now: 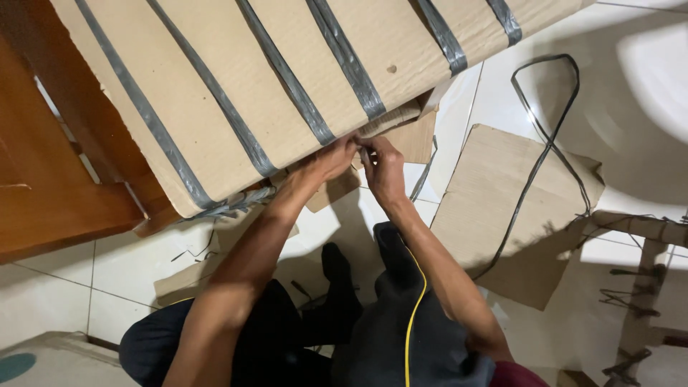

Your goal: The person sits on the floor in front of an upside-down chair frame padded with cardboard and weaves black strapping through the frame's rungs, pulling and tightening each strap by hand and working along the frame.

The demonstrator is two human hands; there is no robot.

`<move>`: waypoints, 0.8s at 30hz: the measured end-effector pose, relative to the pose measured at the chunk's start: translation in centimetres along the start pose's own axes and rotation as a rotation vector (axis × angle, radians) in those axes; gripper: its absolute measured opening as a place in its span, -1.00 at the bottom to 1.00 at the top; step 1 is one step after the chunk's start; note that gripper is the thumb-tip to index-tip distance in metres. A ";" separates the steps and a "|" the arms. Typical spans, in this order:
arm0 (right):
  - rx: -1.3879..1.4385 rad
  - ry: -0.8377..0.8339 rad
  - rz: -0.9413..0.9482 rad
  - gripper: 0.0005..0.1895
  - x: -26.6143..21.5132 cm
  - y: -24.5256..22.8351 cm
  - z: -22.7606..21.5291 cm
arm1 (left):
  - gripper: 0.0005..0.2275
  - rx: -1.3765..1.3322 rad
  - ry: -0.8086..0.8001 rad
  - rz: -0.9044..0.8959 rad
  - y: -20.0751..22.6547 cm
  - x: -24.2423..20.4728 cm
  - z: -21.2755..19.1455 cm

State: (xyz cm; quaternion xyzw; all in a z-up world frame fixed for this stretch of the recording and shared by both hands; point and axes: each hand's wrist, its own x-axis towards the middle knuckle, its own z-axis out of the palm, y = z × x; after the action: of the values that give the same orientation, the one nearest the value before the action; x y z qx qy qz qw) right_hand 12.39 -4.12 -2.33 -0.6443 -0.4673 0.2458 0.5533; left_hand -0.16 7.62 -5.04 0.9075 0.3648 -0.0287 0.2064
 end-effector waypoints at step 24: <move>0.259 0.104 0.453 -0.82 -4.7 8.1 3.9 | -0.60 -0.746 0.055 -0.635 -4.4 1.5 7.4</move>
State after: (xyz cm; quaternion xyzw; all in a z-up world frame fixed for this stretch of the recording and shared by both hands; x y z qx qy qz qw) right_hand 9.76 -5.92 -11.95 -0.6682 -0.2467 0.3876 0.5852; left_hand -1.33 8.55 -13.64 0.6160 0.6141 0.0666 0.4889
